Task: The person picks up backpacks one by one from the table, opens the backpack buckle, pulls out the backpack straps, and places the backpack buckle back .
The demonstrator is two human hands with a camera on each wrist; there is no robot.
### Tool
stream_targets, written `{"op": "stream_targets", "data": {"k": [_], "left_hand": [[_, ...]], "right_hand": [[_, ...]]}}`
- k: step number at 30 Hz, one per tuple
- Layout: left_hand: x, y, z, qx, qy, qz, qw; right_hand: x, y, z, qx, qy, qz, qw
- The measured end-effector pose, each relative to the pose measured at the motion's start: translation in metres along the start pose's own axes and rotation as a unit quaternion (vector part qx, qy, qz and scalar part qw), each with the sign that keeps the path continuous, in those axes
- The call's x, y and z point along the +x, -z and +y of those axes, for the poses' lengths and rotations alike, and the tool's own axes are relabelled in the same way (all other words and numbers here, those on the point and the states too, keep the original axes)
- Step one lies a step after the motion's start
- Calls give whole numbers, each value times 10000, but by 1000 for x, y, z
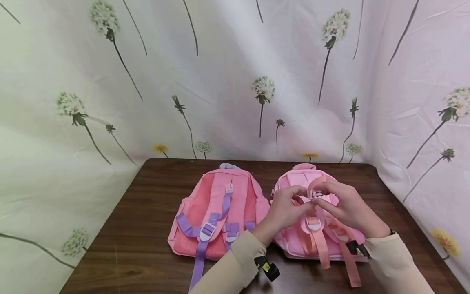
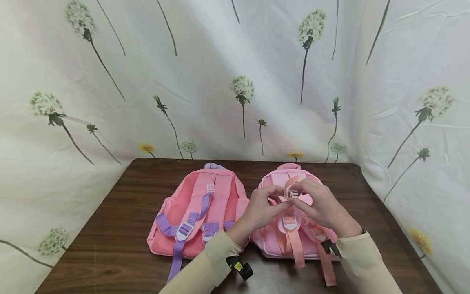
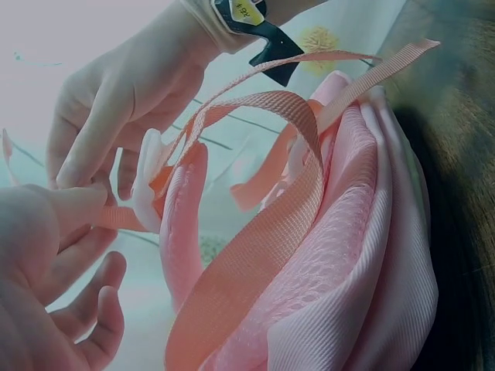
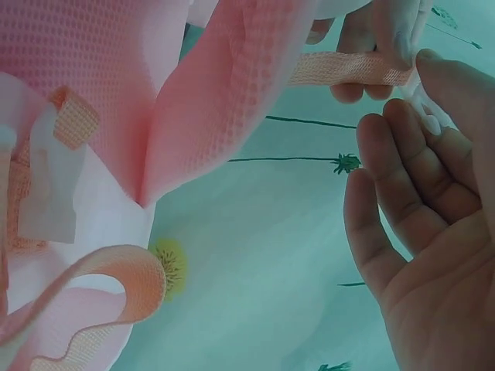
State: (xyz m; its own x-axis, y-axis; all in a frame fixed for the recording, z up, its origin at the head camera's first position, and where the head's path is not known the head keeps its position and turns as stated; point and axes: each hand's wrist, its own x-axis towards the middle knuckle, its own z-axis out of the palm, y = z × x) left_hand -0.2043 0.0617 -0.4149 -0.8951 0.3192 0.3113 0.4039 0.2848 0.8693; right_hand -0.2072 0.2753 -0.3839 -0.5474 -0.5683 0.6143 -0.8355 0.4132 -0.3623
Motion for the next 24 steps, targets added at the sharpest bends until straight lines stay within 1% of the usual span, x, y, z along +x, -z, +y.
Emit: {"op": "stream_targets", "data": {"k": [2, 4, 10, 12, 14, 20, 24], "left_hand": [[0, 0, 0, 2, -6, -10, 10000], [0, 0, -1, 15, -9, -26, 10000], [-1, 1, -3, 134, -139, -146, 9997], [-1, 2, -2, 136, -117, -163, 9997], [-1, 2, -2, 86, -89, -147, 9998], [0, 3, -1, 52, -146, 13, 9999], [0, 3, -1, 26, -92, -40, 9999]], "right_hand": [[0, 0, 0, -9, 115, 45, 9999], [1, -1, 0, -27, 139, 72, 9999], [2, 1, -1, -211, -71, 84, 9997], [1, 1, -1, -200, -121, 55, 9997], [1, 1, -1, -198, -131, 34, 9997], [0, 1, -1, -198, -160, -13, 9997], [0, 1, -1, -159, -216, -102, 9996]]}}
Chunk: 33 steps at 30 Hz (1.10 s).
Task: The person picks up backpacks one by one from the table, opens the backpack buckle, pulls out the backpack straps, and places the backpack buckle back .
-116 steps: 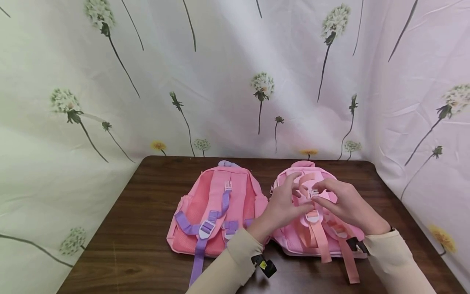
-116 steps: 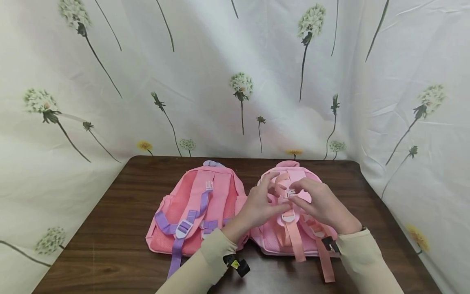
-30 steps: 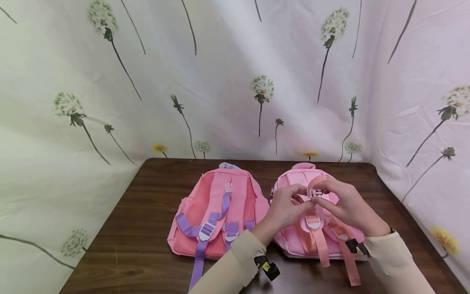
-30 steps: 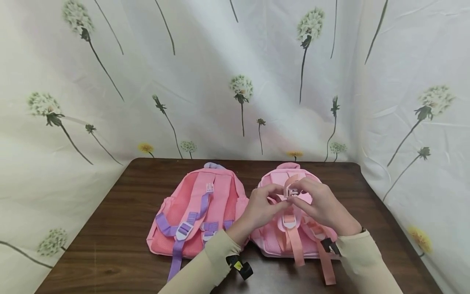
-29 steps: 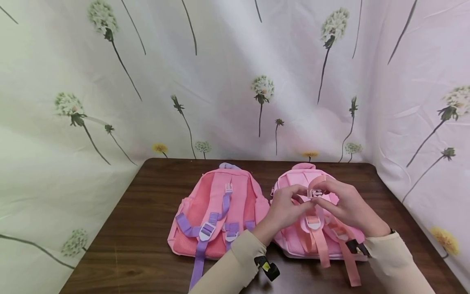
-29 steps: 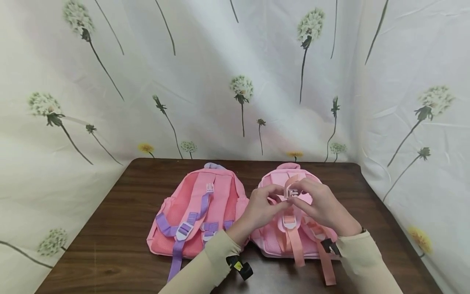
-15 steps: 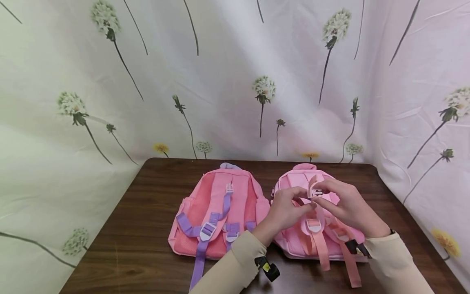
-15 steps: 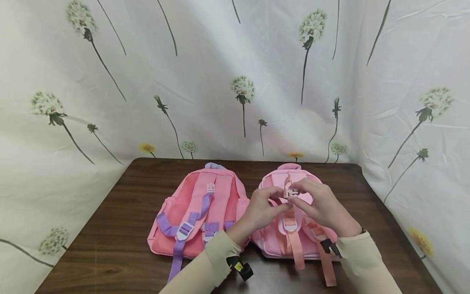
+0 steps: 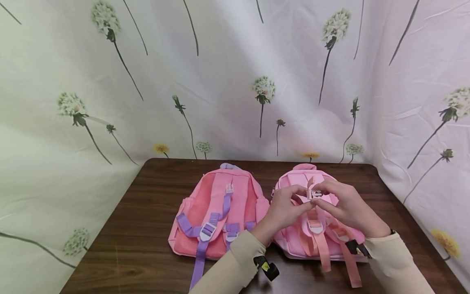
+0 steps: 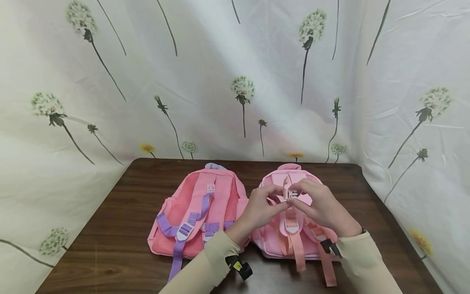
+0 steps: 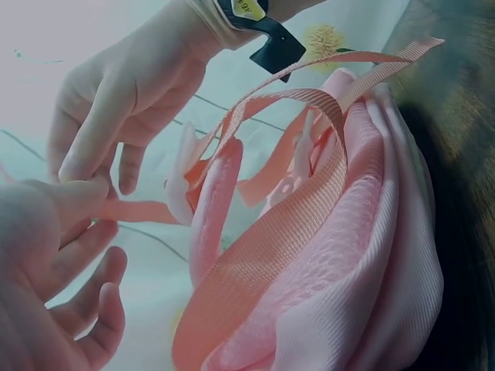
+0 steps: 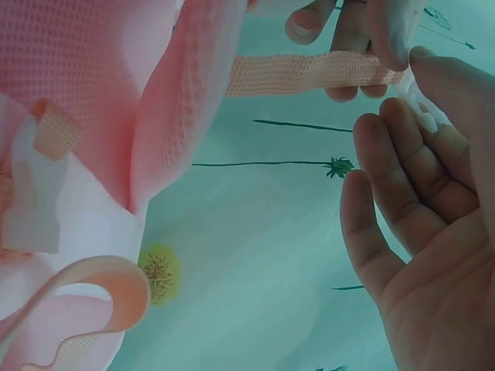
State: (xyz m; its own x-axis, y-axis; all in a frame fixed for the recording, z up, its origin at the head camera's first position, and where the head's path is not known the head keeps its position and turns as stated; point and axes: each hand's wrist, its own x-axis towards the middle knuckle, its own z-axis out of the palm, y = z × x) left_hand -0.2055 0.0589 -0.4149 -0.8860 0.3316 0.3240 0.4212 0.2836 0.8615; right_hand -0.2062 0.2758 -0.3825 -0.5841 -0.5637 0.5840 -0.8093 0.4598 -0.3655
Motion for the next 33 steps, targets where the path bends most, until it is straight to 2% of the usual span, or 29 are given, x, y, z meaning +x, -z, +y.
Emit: {"op": "stream_targets", "data": {"k": [5, 11, 19, 27, 33], "left_hand": [[0, 1, 1, 35, -1, -96, 9999], [0, 4, 1, 226, -77, -154, 9996], [0, 6, 0, 587, -108, -394, 9974], [3, 7, 2, -14, -165, -146, 9998], [3, 6, 0, -66, -94, -192, 9998]], "right_hand": [[-1, 0, 1, -58, -9, -59, 10000], [-1, 0, 2, -127, 46, -49, 9999], [-1, -1, 0, -80, -64, -28, 9999], [2, 1, 0, -98, 9, -53, 9999], [1, 1, -1, -158, 103, 51, 9998]]}}
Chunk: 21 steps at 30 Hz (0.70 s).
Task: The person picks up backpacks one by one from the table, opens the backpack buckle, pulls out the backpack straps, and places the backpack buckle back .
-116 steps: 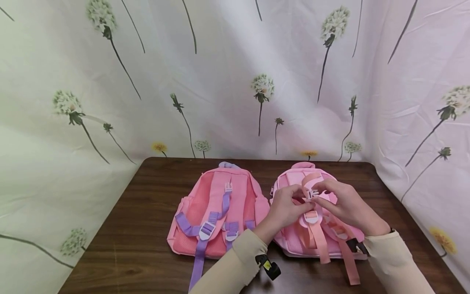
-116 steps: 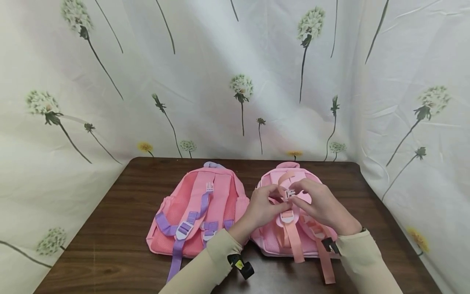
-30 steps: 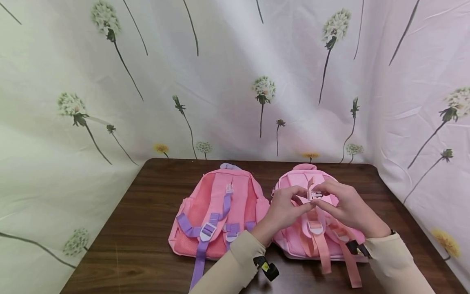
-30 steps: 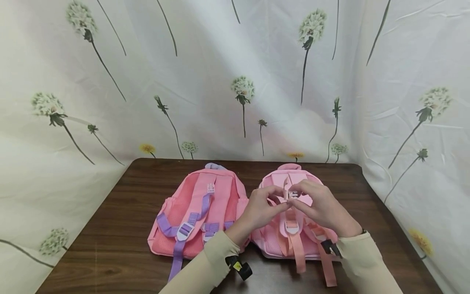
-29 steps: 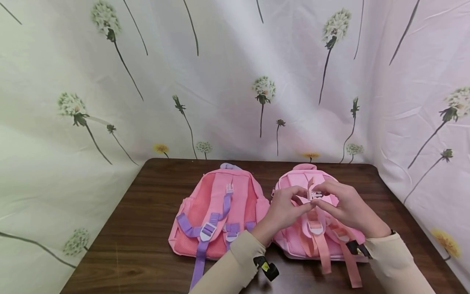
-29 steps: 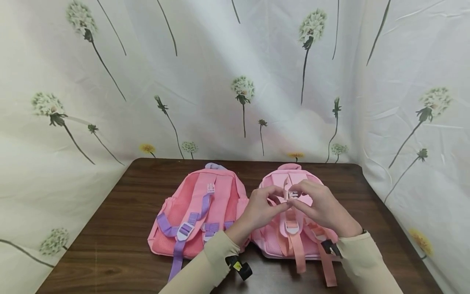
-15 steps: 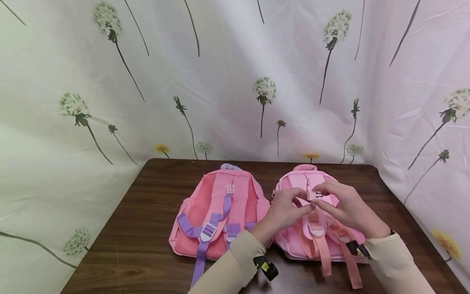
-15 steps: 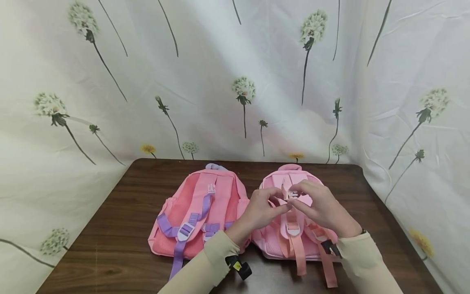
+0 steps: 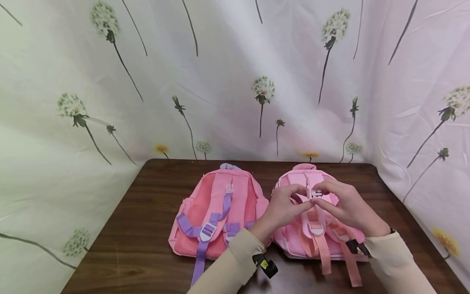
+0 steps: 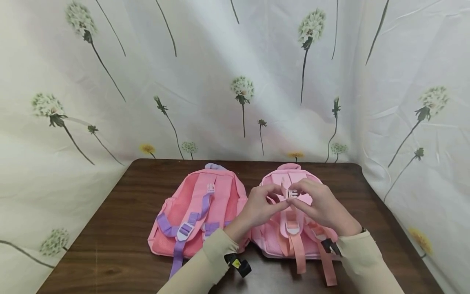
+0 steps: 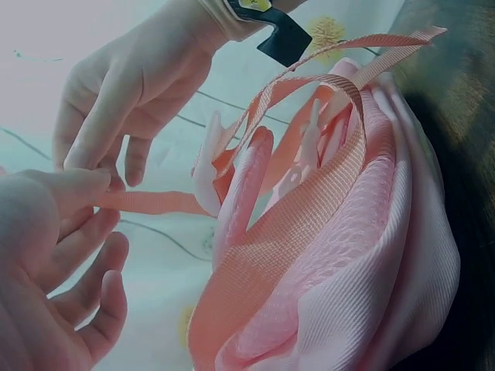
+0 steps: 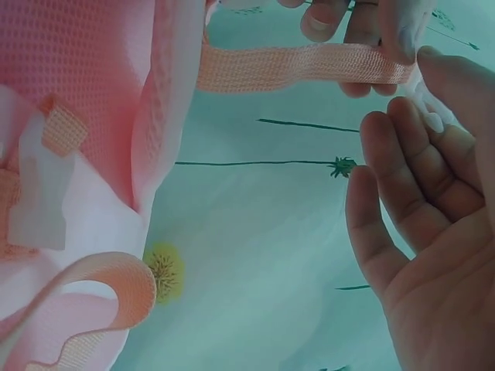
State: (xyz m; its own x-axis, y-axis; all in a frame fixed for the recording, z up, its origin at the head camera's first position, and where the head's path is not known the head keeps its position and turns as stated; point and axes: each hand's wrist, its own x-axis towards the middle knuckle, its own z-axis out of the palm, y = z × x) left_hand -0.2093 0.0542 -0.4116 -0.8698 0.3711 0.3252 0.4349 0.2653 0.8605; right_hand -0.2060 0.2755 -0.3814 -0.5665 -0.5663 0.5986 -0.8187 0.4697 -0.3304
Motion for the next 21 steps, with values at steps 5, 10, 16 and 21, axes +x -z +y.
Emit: {"op": "stream_targets", "data": {"k": [5, 10, 16, 21], "left_hand": [[0, 0, -1, 160, -33, -77, 9998], [-1, -1, 0, 285, 42, -276, 9992], [-1, -1, -1, 303, 39, -318, 9990], [-2, -2, -2, 257, 81, -329, 9991]], "right_hand": [[0, -1, 0, 48, -93, 94, 9999], [2, 1, -1, 96, -13, 287, 9995], [2, 2, -1, 98, -13, 295, 9995], [3, 2, -2, 112, 98, 396, 9991]]}}
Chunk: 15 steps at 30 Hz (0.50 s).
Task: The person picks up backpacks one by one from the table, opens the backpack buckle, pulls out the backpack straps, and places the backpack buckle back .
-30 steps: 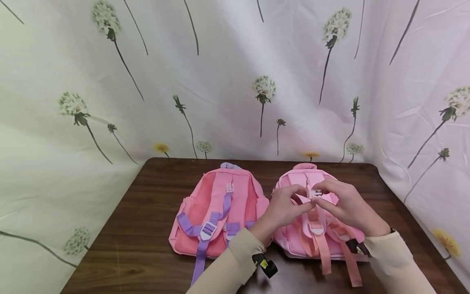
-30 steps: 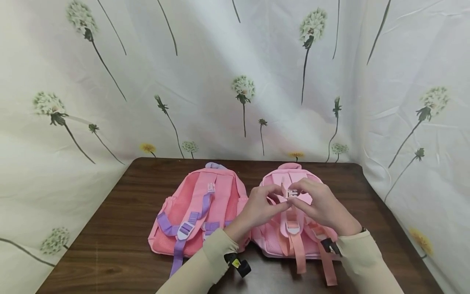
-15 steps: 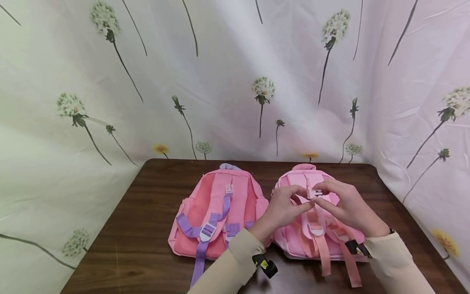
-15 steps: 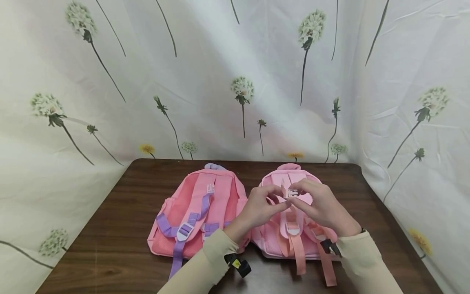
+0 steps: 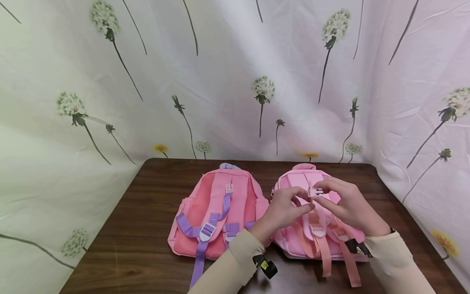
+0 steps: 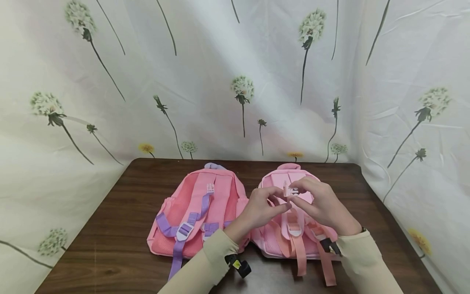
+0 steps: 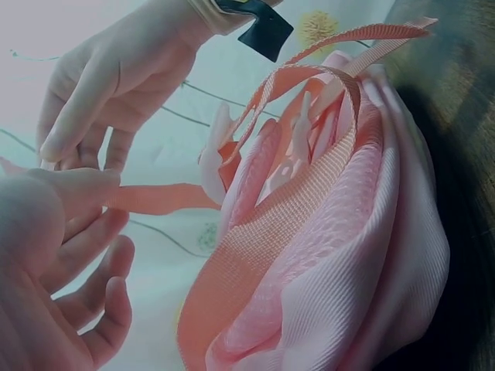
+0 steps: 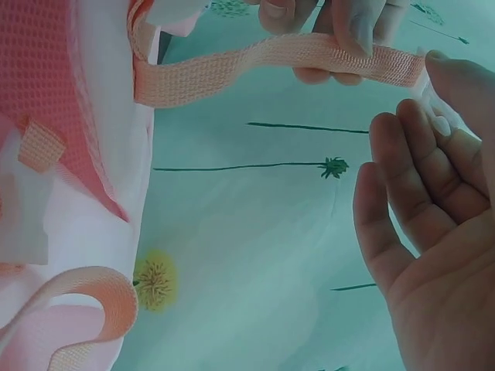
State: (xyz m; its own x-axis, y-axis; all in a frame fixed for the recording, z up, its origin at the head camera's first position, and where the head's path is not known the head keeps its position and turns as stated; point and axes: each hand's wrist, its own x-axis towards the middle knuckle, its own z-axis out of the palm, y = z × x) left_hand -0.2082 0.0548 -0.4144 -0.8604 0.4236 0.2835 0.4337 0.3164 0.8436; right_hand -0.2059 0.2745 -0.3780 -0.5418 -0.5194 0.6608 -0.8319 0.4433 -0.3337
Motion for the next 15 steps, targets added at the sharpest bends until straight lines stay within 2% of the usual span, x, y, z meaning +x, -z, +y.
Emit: {"op": "stream_targets", "data": {"k": [6, 10, 15], "left_hand": [[-1, -2, -2, 145, -28, -161, 9998], [-1, -2, -2, 206, -43, -166, 9996], [-1, -2, -3, 197, -28, -167, 9997]], "right_hand": [[2, 2, -1, 59, 111, 127, 9998], [1, 3, -1, 98, 69, 65, 9999], [1, 3, 1, 44, 261, 237, 9994]]}}
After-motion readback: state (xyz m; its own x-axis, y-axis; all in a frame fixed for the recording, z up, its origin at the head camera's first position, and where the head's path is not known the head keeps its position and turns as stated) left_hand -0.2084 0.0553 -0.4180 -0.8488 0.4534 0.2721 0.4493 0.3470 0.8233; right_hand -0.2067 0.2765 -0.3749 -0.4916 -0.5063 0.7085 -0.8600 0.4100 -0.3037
